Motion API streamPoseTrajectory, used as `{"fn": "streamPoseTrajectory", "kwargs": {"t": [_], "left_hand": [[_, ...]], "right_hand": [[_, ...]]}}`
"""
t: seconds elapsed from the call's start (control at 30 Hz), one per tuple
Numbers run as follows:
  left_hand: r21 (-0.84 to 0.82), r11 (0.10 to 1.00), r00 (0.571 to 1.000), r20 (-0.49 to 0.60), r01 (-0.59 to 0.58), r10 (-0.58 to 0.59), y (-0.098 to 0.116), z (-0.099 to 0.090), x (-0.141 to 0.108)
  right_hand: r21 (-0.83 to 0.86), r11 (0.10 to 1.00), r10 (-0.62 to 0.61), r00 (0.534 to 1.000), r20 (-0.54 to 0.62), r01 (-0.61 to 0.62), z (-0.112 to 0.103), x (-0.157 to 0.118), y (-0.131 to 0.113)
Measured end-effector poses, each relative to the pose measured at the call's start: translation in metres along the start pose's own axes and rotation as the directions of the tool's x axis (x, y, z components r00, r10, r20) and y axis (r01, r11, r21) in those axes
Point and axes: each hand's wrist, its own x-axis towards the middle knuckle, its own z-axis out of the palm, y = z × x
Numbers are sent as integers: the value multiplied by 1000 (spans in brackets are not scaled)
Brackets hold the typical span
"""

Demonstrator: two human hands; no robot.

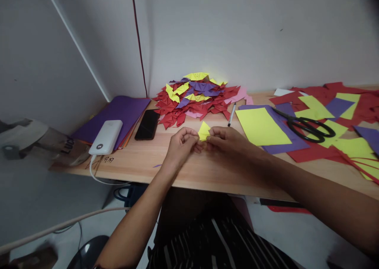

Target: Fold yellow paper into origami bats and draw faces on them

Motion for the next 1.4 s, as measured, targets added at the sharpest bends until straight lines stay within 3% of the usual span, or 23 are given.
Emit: {"fn": "streamPoseTrajectory", "kwargs": {"t": [0.1,0.27,0.57,0.7,0.93,1.1,1.27,1.4], "left_hand": [[129,991,999,23,25,-28,-1,0,-1],[395,917,999,24,-51,45,-8,-2,-1],[501,862,996,9,-83,91,-7,-1,-2],[472,879,996,-13,-69,86,-6,0,-4],[209,977,1000,-3,31,-31,-2,-1,-1],[195,979,998,10,-64,63,-2,-1,-1],[372,908,979,16,-194,203,-3,-1,-5],[267,950,987,53,-160,151,-7,-3,-2]], "right_hand": [[-77,996,-45,997,-65,40,5,-3,-2],[-227,964,-174,973,-153,137,11,-6,-1],[-316,935,-213,966,-147,158,14,-7,0],[-357,923,-218,962,-168,146,13,-7,-2],[-362,923,-215,953,-215,127,9,-7,0],[-262,955,-192,964,-182,140,8,-6,0],[-211,970,-146,980,-132,116,6,-6,-2],[-211,972,-142,978,-153,108,6,-5,-4]]}}
